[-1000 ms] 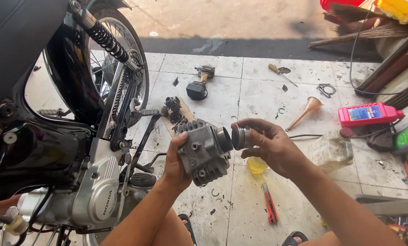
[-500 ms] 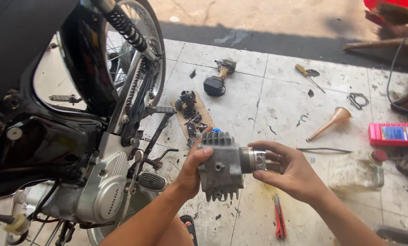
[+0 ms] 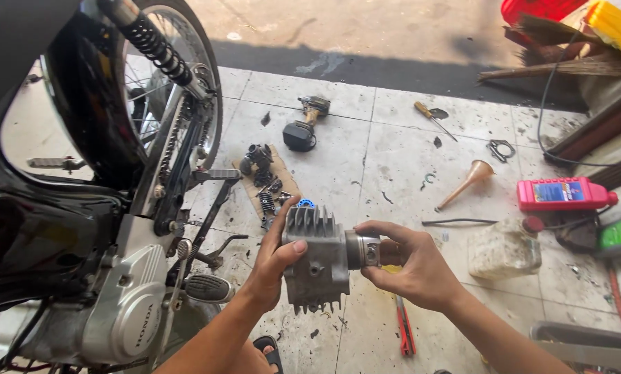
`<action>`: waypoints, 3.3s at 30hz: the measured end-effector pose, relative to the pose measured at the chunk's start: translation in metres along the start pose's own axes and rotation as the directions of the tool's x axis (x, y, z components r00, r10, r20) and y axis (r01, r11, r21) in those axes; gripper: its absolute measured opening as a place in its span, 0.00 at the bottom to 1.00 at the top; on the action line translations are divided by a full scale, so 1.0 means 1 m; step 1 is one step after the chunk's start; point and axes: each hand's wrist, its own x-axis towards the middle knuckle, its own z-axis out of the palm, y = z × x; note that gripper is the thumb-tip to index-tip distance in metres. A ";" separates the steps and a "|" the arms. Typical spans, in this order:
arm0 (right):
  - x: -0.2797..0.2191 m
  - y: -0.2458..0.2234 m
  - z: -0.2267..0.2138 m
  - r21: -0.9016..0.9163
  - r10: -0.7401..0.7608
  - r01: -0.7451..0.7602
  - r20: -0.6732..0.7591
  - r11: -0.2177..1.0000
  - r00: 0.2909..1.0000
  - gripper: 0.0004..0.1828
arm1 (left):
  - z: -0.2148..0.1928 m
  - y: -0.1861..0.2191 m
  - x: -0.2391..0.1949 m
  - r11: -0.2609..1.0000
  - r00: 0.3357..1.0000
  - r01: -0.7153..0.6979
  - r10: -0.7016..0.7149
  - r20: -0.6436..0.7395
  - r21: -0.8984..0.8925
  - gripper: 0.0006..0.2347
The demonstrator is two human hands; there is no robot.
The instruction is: The person sits on the workshop floor and fits piston rings onto a piston, working each ring around the piston by hand. They then align the piston and insert it into the cylinder, pressing it into place.
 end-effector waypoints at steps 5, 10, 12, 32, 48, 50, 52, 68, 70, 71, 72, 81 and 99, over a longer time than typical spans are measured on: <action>-0.005 -0.003 0.002 -0.069 -0.034 0.034 -0.006 0.997 0.999 0.32 | 0.006 0.003 0.000 0.981 0.999 -0.052 0.052 0.008 0.189 0.48; -0.005 0.035 -0.006 0.189 0.051 -0.043 -0.038 0.981 0.998 0.39 | 0.002 -0.013 0.000 0.986 0.993 -0.111 0.114 -0.019 0.124 0.47; -0.006 0.039 -0.011 0.213 0.076 -0.069 -0.028 0.975 0.997 0.38 | 0.001 -0.014 0.002 0.986 0.995 -0.101 0.103 -0.013 0.131 0.47; -0.010 0.039 -0.014 0.181 0.018 -0.009 -0.050 0.983 0.999 0.39 | 0.005 -0.021 0.005 0.973 0.983 -0.181 0.177 0.039 0.144 0.49; -0.021 0.016 0.003 0.101 -0.068 0.076 -0.086 0.992 0.994 0.37 | 0.011 -0.006 -0.008 0.956 0.973 -0.231 0.225 0.054 0.182 0.50; -0.024 -0.003 0.006 -0.149 -0.084 0.081 -0.015 0.985 0.996 0.31 | 0.012 0.003 -0.011 0.936 0.960 -0.271 0.246 0.136 0.225 0.45; -0.026 -0.003 0.004 -0.134 -0.091 0.091 0.006 0.987 0.996 0.31 | 0.012 0.003 -0.011 0.933 0.957 -0.279 0.251 0.143 0.226 0.44; -0.029 -0.001 0.006 -0.090 -0.155 0.155 0.006 0.984 0.988 0.33 | 0.013 0.004 -0.019 0.898 0.953 -0.300 0.267 0.142 0.322 0.46; -0.030 0.000 0.007 -0.100 -0.159 0.158 -0.004 0.982 0.987 0.33 | 0.013 0.004 -0.019 0.895 0.951 -0.307 0.273 0.147 0.325 0.46; -0.030 0.000 0.007 -0.111 -0.165 0.162 -0.017 0.981 0.986 0.34 | 0.014 0.005 -0.019 0.890 0.947 -0.317 0.281 0.155 0.326 0.46; -0.030 0.000 0.007 -0.109 -0.164 0.161 -0.016 0.981 0.986 0.34 | 0.014 0.005 -0.019 0.891 0.948 -0.316 0.279 0.155 0.327 0.46; -0.031 0.001 0.008 -0.062 -0.131 0.129 -0.032 0.990 0.991 0.35 | 0.015 0.005 -0.017 0.884 0.945 -0.324 0.281 0.169 0.338 0.46; -0.032 -0.004 0.004 -0.029 -0.095 0.096 0.035 0.995 0.995 0.34 | 0.013 0.002 -0.017 0.883 0.940 -0.337 0.298 0.165 0.326 0.45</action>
